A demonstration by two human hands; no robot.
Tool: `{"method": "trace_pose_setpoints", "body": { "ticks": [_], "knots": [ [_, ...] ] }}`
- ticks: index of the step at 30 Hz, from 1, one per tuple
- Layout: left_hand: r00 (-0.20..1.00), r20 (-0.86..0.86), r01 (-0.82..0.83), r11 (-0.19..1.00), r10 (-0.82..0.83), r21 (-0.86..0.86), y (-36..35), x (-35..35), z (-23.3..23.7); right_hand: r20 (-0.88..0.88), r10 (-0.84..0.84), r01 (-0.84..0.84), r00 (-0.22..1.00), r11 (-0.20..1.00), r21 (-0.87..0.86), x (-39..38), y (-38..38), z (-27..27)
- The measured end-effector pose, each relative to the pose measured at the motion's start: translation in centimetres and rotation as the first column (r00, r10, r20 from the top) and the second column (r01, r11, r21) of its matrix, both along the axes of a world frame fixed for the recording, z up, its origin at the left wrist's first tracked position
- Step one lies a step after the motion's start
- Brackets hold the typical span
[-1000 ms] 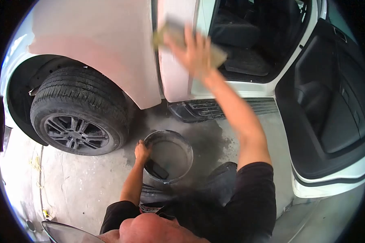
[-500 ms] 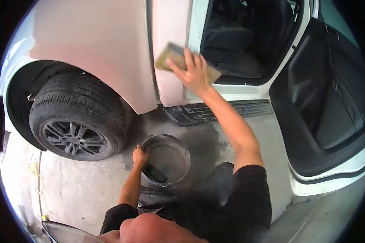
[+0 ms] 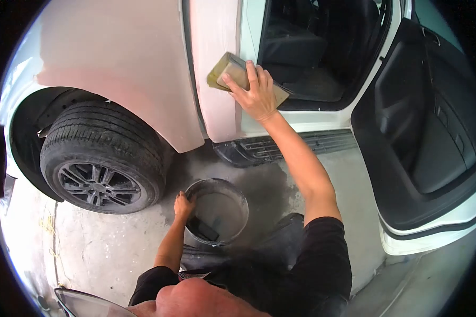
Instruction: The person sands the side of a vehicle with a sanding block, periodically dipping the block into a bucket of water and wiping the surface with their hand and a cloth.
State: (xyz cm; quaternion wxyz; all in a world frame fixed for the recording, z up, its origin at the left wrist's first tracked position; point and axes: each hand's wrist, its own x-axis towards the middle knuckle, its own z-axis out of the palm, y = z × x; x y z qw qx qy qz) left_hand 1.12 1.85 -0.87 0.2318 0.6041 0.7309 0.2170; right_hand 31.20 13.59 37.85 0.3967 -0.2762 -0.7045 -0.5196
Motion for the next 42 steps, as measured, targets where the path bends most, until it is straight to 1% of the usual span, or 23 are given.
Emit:
{"method": "trace_pose_setpoints", "body": {
  "ticks": [3, 4, 5, 7, 10, 12, 14, 17, 19, 20, 21, 23, 25, 26, 27, 30, 32, 33, 34, 36, 38, 40, 42],
  "knots": [
    [1.000, -0.002, -0.002, 1.000, 0.002, 0.005, 0.3, -0.5, -0.4, 0.063, -0.101, 0.098, 0.993, 0.994, 0.050, -1.3, -0.8, 8.2],
    [1.000, -0.007, 0.003, 1.000, -0.003, -0.008, 0.2, -0.3, -0.3, -0.003, -0.161, 0.161, 0.987, 0.982, 0.095, -2.7, -1.0, 13.0],
    [1.000, -0.019, 0.003, 1.000, -0.003, -0.016, 0.0, -0.2, 0.2, -0.063, -0.124, 0.129, 0.990, 0.988, 0.089, -3.5, -0.5, 17.7],
    [1.000, -0.019, 0.011, 1.000, -0.011, -0.013, 0.2, 0.0, 0.0, -0.308, 0.020, -0.034, 0.951, 0.998, -0.043, -6.5, -2.7, 24.6],
    [0.999, -0.040, 0.004, 1.000, -0.004, 0.013, -0.3, -0.2, -0.2, -0.150, -0.147, 0.143, 0.978, 0.989, -0.038, -5.0, -1.5, 19.5],
    [1.000, -0.027, 0.012, 1.000, -0.012, 0.023, -0.2, 0.1, 0.3, -0.067, -0.139, 0.149, 0.988, 0.971, 0.186, -3.5, -0.7, 8.5],
    [1.000, 0.004, 0.020, 1.000, -0.020, 0.003, -0.4, -0.3, 0.2, 0.039, 0.005, -0.006, 0.999, 1.000, 0.016, -1.0, -1.1, 0.7],
    [0.999, -0.042, 0.006, 1.000, -0.005, 0.028, 0.3, -0.4, -1.3, 0.061, -0.071, 0.070, 0.996, 0.997, 0.025, -2.0, -1.6, 6.7],
    [0.999, -0.047, 0.008, 1.000, -0.008, 0.010, 0.3, -0.3, -0.6, -0.058, -0.157, 0.160, 0.986, 0.986, 0.047, -4.7, -1.8, 16.9],
    [0.999, -0.047, 0.010, 1.000, -0.010, -0.004, 0.0, -0.1, -0.2, -0.089, -0.077, 0.082, 0.993, 0.995, 0.056, -5.2, -1.2, 21.4],
    [0.999, -0.045, 0.004, 1.000, -0.004, -0.009, 0.0, 0.0, 0.0, -0.264, -0.036, 0.004, 0.964, 0.992, -0.123, -7.6, -3.4, 25.2],
    [0.999, -0.034, -0.009, 1.000, 0.009, -0.008, 0.0, 0.2, 0.4, -0.259, -0.049, -0.012, 0.965, 0.973, -0.229, -7.3, -1.5, 25.7],
    [0.999, -0.032, -0.009, 1.000, 0.009, -0.010, -0.2, -0.2, -0.1, -0.227, -0.138, 0.147, 0.964, 0.989, 0.026, -7.1, -1.8, 20.5],
    [1.000, -0.023, -0.008, 1.000, 0.008, -0.003, -0.1, -0.1, -0.1, -0.150, -0.078, 0.100, 0.986, 0.984, 0.147, -5.7, -0.6, 16.2],
    [1.000, -0.013, 0.003, 1.000, -0.003, -0.003, -0.4, 0.0, -0.2, -0.101, -0.036, 0.043, 0.994, 0.997, 0.067, -4.8, -1.0, 12.6],
    [1.000, -0.010, 0.006, 1.000, -0.006, 0.000, -0.4, -0.7, 0.3, -0.018, -0.092, 0.092, 0.996, 0.995, 0.044, -3.3, -1.6, 13.6],
    [1.000, -0.018, 0.005, 1.000, -0.005, -0.005, -0.4, -0.1, 0.4, -0.140, -0.112, 0.122, 0.984, 0.990, 0.066, -4.5, -0.9, 20.9],
    [1.000, -0.008, -0.001, 1.000, 0.000, -0.021, -0.5, 0.3, 0.0, -0.152, 0.012, -0.010, 0.988, 1.000, 0.011, -4.4, 0.1, 25.2],
    [1.000, -0.005, -0.008, 0.999, 0.008, -0.031, -0.4, 0.3, -0.1, -0.381, -0.072, -0.002, 0.922, 0.982, -0.191, -7.8, -4.4, 28.3],
    [1.000, -0.009, -0.017, 0.999, 0.017, -0.032, 0.0, 0.0, 0.5, -0.354, -0.122, 0.115, 0.927, 0.993, -0.040, -8.2, -3.7, 28.9],
    [1.000, -0.012, -0.015, 0.999, 0.015, -0.035, -0.5, 0.1, 1.1, -0.258, -0.097, 0.121, 0.961, 0.989, 0.079, -6.1, -0.4, 23.3],
    [1.000, -0.006, 0.008, 1.000, -0.008, -0.002, -0.1, -0.1, -0.1, -0.070, -0.096, 0.102, 0.993, 0.990, 0.094, -5.5, -1.0, 13.1],
    [1.000, 0.006, 0.007, 1.000, -0.007, 0.004, -0.1, -0.3, -0.7, 0.015, -0.079, 0.078, 0.997, 0.995, 0.066, -4.8, -1.1, 11.0]
  ]
}}
